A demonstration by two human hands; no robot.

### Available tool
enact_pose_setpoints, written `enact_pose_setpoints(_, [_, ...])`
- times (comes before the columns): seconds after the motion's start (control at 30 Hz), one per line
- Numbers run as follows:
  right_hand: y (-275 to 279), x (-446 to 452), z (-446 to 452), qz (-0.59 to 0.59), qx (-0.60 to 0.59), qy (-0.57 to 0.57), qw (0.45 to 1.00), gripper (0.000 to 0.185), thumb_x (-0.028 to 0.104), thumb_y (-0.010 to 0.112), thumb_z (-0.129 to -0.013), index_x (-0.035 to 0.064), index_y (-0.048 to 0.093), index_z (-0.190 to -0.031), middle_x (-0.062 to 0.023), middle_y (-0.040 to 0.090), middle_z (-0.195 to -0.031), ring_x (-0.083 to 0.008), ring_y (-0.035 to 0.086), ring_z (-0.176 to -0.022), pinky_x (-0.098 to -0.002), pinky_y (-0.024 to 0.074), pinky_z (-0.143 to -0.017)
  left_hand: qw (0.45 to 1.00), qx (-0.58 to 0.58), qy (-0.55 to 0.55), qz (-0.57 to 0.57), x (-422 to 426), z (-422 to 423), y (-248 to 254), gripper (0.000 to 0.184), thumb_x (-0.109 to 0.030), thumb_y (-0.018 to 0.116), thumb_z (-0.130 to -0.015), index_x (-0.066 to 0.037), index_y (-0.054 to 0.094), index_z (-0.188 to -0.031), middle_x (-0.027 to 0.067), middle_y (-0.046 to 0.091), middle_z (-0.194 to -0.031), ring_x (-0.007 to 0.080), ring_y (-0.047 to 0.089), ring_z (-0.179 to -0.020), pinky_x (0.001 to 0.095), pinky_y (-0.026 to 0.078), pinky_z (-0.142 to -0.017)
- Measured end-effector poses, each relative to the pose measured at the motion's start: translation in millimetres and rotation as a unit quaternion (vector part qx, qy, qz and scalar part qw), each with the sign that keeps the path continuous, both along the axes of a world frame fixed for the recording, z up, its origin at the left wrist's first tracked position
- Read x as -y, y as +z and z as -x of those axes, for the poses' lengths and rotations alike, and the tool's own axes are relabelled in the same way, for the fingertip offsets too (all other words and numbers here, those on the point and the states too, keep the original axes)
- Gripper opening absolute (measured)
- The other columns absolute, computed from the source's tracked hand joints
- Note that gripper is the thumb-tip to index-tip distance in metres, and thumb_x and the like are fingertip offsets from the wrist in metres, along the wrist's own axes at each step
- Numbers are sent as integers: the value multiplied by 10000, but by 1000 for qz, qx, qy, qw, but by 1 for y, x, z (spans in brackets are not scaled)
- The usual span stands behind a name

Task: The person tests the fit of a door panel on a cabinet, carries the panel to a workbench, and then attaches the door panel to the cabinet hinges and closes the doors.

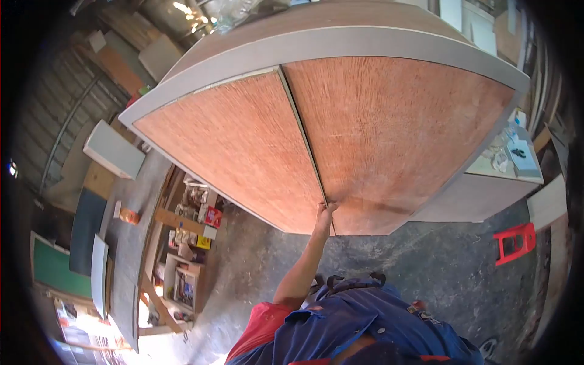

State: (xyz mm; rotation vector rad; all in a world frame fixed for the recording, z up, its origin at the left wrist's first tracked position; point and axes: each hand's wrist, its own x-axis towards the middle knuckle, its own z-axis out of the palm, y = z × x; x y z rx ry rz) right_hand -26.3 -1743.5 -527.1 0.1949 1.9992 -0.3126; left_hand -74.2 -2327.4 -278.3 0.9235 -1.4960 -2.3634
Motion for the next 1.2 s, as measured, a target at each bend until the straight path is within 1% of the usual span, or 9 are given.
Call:
enact_pose_setpoints(0.17, [30,90,16,116,-224,-242,937,203,235,571,-857,70,626,-753,-78,617,-658,-233,616,-549,-401,496,-538,998,-10,-60,-8,9,0,14,603,-323,652,-826,-136,370,-1325,101,401,-1390,278,263,-1369,527,142,-1101])
enact_pose_setpoints(0.23, [-9,106,17,175,-491,29,853,217,250,581,-846,45,648,-865,-126,658,-715,-259,656,-607,-385,512,-580,993,-17,-113,-7,20,2,4,594,-333,618,-847,-143,376,-1354,92,386,-1411,278,245,-1379,523,140,-1101])
enact_pose_setpoints(0.7, [89,108,-348,-46,-250,-156,955,177,241,611,-832,68,626,-803,-149,651,-761,-344,631,-702,-420,485,-629,990,-34,-139,2,27,-43,-47,862,-243,626,-868,-64,83,-1513,183,114,-1566,310,256,-1404,489,238,-1107])
enact_pose_setpoints(0.93, [-78,19,-508,-18,-246,50,968,120,162,584,-846,83,618,-762,-61,605,-695,-164,603,-594,-338,461,-478,980,80,-143,114,33,-156,-144,751,-263,660,-832,-11,306,-1445,207,387,-1449,290,390,-1328,393,360,-1035])
enact_pose_setpoints(0.97, [-44,39,-495,44,-113,-378,918,147,197,581,-863,80,641,-798,-72,627,-695,-187,630,-593,-335,478,-459,967,100,-150,179,36,-177,-166,709,-264,657,-825,-4,367,-1418,207,432,-1419,284,431,-1297,353,383,-1015])
enact_pose_setpoints(1.07, [88,113,-419,96,-210,-335,913,156,201,587,-850,58,641,-819,-76,611,-657,-182,634,-601,-320,502,-483,807,215,-333,438,51,-248,-247,566,-369,601,-814,-30,555,-1265,219,484,-1360,345,476,-1248,406,384,-1045])
enact_pose_setpoints(1.1, [82,115,-413,104,-212,-328,914,156,201,587,-850,58,641,-819,-76,611,-657,-182,634,-601,-320,502,-483,586,134,-507,618,63,-273,-267,568,-359,645,-784,-17,579,-1233,217,569,-1256,329,549,-1151,429,441,-973])
enact_pose_setpoints(1.13, [72,116,-402,136,-246,-330,901,166,204,585,-848,47,637,-827,-75,609,-661,-185,635,-604,-319,505,-487,768,246,-384,449,53,-306,-248,437,-353,650,-776,-84,658,-1120,205,625,-1157,337,596,-1068,431,479,-910])
enact_pose_setpoints(1.2, [53,114,-377,178,-278,-321,887,178,207,583,-847,36,633,-835,-75,608,-665,-187,635,-608,-319,507,-491,726,245,-432,476,54,-357,-251,404,-349,659,-772,-99,673,-1090,204,657,-1046,329,634,-973,428,503,-856])
